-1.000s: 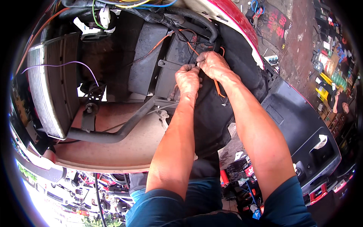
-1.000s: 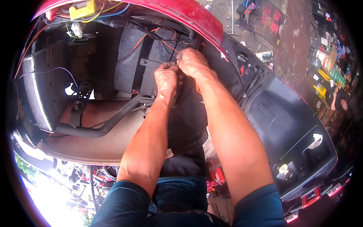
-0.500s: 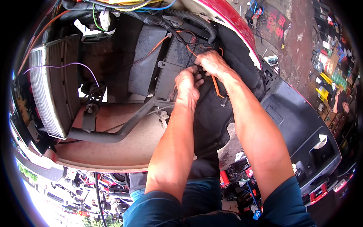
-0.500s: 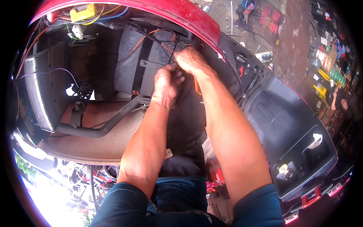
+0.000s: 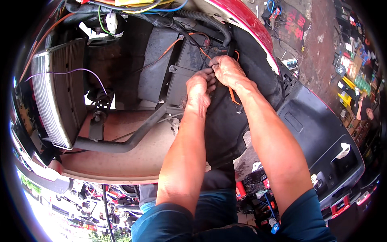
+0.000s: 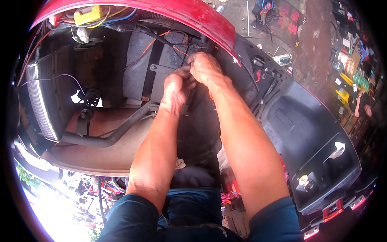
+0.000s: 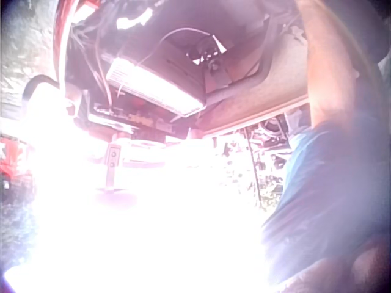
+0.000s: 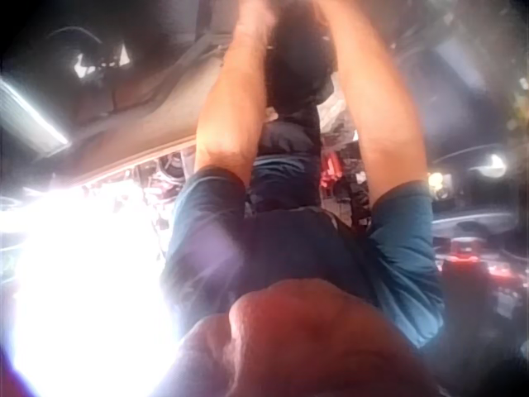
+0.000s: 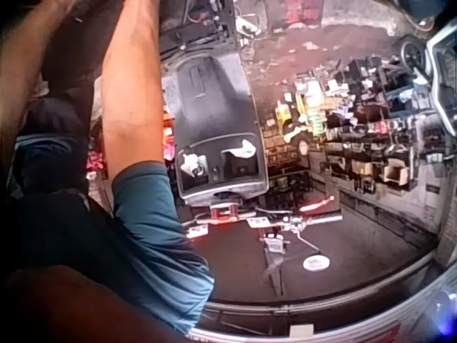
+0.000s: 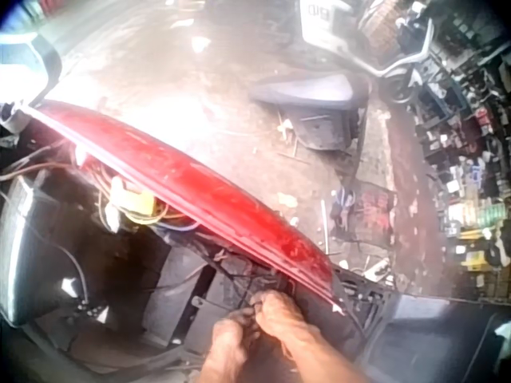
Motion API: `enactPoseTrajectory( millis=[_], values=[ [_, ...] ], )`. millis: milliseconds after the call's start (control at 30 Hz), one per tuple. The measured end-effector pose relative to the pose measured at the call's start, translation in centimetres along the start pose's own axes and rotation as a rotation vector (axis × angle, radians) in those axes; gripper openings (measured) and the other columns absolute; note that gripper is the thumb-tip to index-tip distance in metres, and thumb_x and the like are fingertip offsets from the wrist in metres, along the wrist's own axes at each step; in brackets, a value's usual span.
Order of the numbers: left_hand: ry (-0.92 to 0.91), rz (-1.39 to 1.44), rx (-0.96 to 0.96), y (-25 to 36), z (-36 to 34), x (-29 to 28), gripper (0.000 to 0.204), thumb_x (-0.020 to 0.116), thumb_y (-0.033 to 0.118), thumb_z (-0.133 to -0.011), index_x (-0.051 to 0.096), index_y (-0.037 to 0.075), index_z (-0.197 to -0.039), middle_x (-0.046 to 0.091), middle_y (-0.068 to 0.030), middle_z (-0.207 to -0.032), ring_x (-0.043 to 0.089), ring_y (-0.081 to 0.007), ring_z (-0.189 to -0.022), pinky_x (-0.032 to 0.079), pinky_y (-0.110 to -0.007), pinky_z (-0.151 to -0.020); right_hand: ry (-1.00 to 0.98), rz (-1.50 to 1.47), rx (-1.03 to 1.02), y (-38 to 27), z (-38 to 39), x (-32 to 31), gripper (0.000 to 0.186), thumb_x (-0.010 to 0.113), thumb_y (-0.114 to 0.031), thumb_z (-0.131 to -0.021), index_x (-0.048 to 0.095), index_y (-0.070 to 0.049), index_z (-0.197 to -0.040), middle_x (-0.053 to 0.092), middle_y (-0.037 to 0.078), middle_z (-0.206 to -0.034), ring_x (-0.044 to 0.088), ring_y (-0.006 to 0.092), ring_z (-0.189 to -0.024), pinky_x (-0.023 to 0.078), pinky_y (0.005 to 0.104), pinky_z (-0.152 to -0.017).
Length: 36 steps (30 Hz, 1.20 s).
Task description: The person holds a roll of tape, connects and wraps wires inside the battery compartment of a moped by hand, and picks up metal rods from the floor.
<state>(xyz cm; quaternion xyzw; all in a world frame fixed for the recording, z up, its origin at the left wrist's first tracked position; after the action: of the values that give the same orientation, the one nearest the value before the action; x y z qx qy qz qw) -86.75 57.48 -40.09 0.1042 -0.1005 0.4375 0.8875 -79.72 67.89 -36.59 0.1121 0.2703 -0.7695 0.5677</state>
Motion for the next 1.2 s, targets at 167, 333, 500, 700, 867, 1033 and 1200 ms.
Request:
enactPoseTrajectory(
  millis=[167, 333, 500, 700, 867, 1033, 1200],
  values=[
    [0.162, -0.144, 0.432, 1.0, 0.0, 0.1, 0.009, 0.067, 0.006, -0.076, 0.063, -0.001, -0.079, 0.060, -0.0029, -0.068, 0.049, -0.0097, -0.059, 0.042, -0.025, -0.056, -0.040, 0.024, 0.009, 0.3, -0.7, 0.3, 0.025, 0.051, -0.016, -0.086, 0.067, -0.008, -0.104, 0.063, 0.018, -0.110, 0.058, 0.0324, -0.107, 0.044, 0.0390, -0.093],
    [0.250, -0.206, 0.511, 0.5, -1.5, -0.1, 0.011, 0.067, 0.006, -0.075, 0.064, -0.004, -0.078, 0.061, -0.0036, -0.067, 0.050, -0.0105, -0.061, 0.043, -0.026, -0.058, 0.029, 0.161, -0.210, 0.3, -2.2, 0.4, 0.029, 0.049, -0.021, -0.085, 0.066, 0.002, -0.090, 0.066, 0.017, -0.088, 0.064, 0.0271, -0.085, 0.048, 0.0344, -0.077],
    [0.199, -0.076, 0.421, 0.9, -0.6, 0.7, 0.012, 0.065, 0.005, -0.075, 0.064, -0.006, -0.077, 0.062, -0.0053, -0.067, 0.052, -0.0107, -0.062, 0.044, -0.026, -0.060, 0.006, -0.190, 0.044, 1.3, -1.5, 0.2, 0.027, 0.051, -0.021, -0.086, 0.065, 0.002, -0.090, 0.064, 0.010, -0.078, 0.061, 0.0196, -0.069, 0.050, 0.0327, -0.064],
    [0.247, -0.148, 0.447, 1.4, -0.9, 1.0, 0.012, 0.058, 0.005, -0.073, 0.062, -0.007, -0.073, 0.064, -0.0101, -0.068, 0.056, -0.0132, -0.062, 0.046, -0.028, -0.061, 0.058, -0.274, 0.064, 2.4, -1.3, 0.2, 0.021, 0.054, -0.012, -0.084, 0.067, -0.003, -0.098, 0.065, 0.013, -0.088, 0.062, 0.0223, -0.083, 0.049, 0.0327, -0.073],
    [0.423, -0.551, 0.562, 2.8, -0.8, 0.6, 0.015, 0.055, 0.006, -0.072, 0.060, -0.008, -0.070, 0.063, -0.0150, -0.066, 0.059, -0.0228, -0.059, 0.047, -0.035, -0.057, -0.002, -0.202, 0.071, 1.3, -0.4, 0.0, 0.023, 0.055, -0.008, -0.081, 0.068, -0.005, -0.099, 0.067, 0.018, -0.098, 0.064, 0.0274, -0.098, 0.047, 0.0327, -0.087],
    [0.199, -0.008, 0.404, 0.8, -0.4, 1.1, 0.012, 0.055, 0.004, -0.079, 0.060, -0.005, -0.074, 0.061, -0.0100, -0.064, 0.058, -0.0179, -0.056, 0.046, -0.030, -0.050, -0.094, -0.286, 0.153, 1.5, -0.6, 0.5, 0.027, 0.055, -0.004, -0.080, 0.067, -0.005, -0.105, 0.066, 0.018, -0.104, 0.062, 0.0274, -0.104, 0.046, 0.0320, -0.091],
    [0.051, 0.285, 0.189, 0.2, 0.7, 1.8, 0.015, 0.046, -0.001, -0.086, 0.060, -0.003, -0.086, 0.062, -0.0070, -0.071, 0.060, -0.0140, -0.059, 0.049, -0.024, -0.049, -0.041, -0.168, 0.051, 0.7, -0.5, 0.6, 0.025, 0.051, -0.003, -0.089, 0.061, 0.006, -0.111, 0.066, 0.019, -0.102, 0.065, 0.0222, -0.092, 0.052, 0.0310, -0.081]
  ],
)
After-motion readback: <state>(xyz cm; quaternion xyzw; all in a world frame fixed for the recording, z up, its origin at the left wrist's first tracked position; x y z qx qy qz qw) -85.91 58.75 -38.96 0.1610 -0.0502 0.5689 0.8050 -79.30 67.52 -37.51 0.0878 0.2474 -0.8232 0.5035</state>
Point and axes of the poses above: each hand's wrist, its own z-axis away from the middle knuckle, its own x-axis out of the palm, y = z × x, the point moved 7 cm from there along -z, towards the middle knuckle
